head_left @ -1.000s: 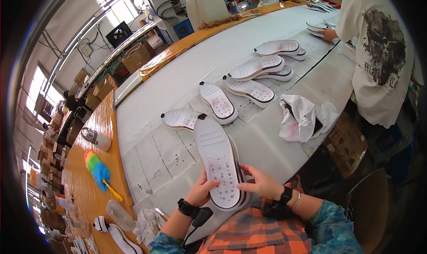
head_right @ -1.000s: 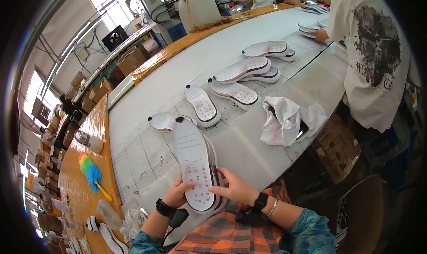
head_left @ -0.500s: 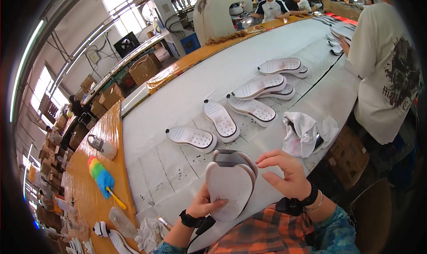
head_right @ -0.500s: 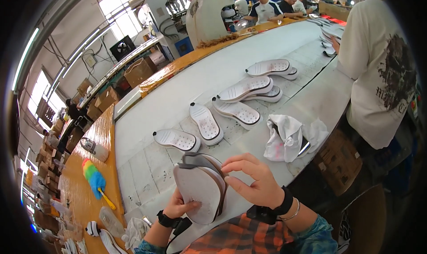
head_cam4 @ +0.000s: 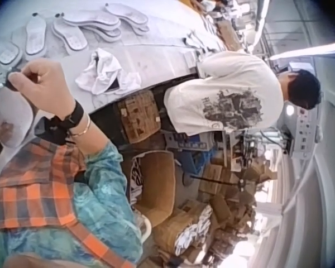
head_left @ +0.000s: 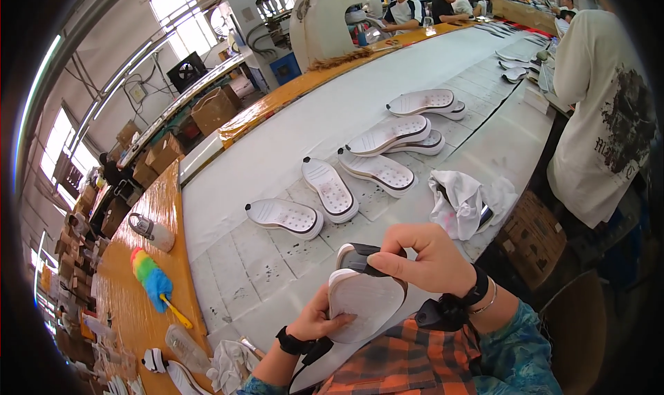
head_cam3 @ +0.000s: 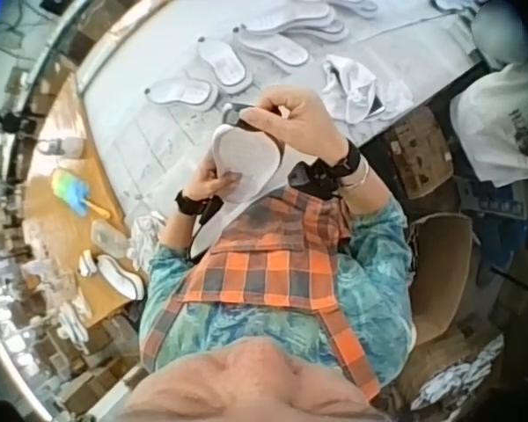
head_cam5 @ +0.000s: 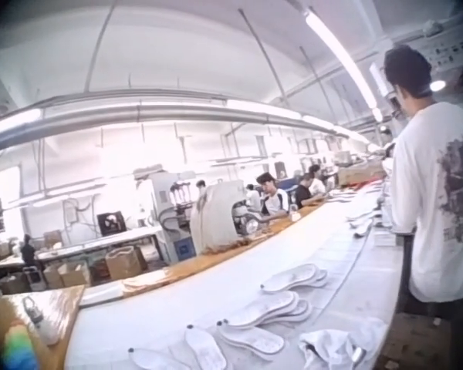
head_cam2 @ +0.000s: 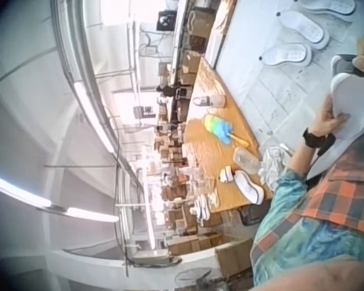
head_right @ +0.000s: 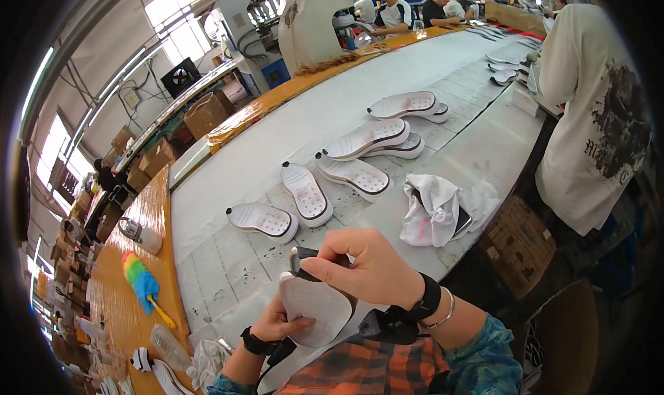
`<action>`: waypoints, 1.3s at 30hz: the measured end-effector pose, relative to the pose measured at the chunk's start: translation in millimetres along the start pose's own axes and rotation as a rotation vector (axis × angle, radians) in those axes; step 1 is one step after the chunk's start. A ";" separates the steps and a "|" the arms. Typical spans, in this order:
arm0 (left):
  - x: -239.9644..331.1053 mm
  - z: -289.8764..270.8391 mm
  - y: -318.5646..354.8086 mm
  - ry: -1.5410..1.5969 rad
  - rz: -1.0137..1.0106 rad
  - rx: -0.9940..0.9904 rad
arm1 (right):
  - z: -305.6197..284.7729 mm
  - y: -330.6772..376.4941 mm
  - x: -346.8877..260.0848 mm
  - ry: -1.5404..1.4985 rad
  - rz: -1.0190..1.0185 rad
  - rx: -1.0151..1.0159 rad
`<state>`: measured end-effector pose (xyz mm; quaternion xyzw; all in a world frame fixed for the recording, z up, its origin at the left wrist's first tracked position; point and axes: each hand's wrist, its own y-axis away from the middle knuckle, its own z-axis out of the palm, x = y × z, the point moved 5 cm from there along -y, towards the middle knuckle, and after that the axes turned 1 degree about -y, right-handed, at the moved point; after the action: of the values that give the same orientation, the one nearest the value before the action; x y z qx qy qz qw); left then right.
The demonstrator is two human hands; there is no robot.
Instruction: Picking up shoe soles and uppers from a conveyor and a bin, then stacking them on a workspace.
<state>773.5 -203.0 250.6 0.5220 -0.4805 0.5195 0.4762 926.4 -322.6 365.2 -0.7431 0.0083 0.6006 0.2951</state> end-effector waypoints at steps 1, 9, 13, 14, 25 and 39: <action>-0.5 -0.3 -0.1 0.004 0.002 0.003 | 0.6 -0.4 1.4 -0.035 0.039 -0.011; -7.6 -3.8 4.0 -0.019 -0.016 0.012 | 2.5 1.8 7.1 -0.167 0.166 -0.073; -13.2 -5.0 7.0 -0.064 -0.029 0.007 | 1.9 4.6 2.3 -0.154 0.132 -0.093; -13.9 -5.4 7.6 -0.059 -0.028 0.001 | 2.3 5.1 2.3 -0.149 0.140 -0.105; -13.8 -3.5 12.9 -0.019 -0.065 0.033 | -21.6 9.3 24.9 -0.284 0.050 -0.042; -8.2 5.5 8.6 -0.050 -0.014 -0.068 | -6.3 1.7 22.2 -0.212 0.202 -0.199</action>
<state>765.5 -209.2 242.3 0.5216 -0.5061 0.4863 0.4851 937.6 -319.2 345.2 -0.6963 -0.0076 0.7001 0.1576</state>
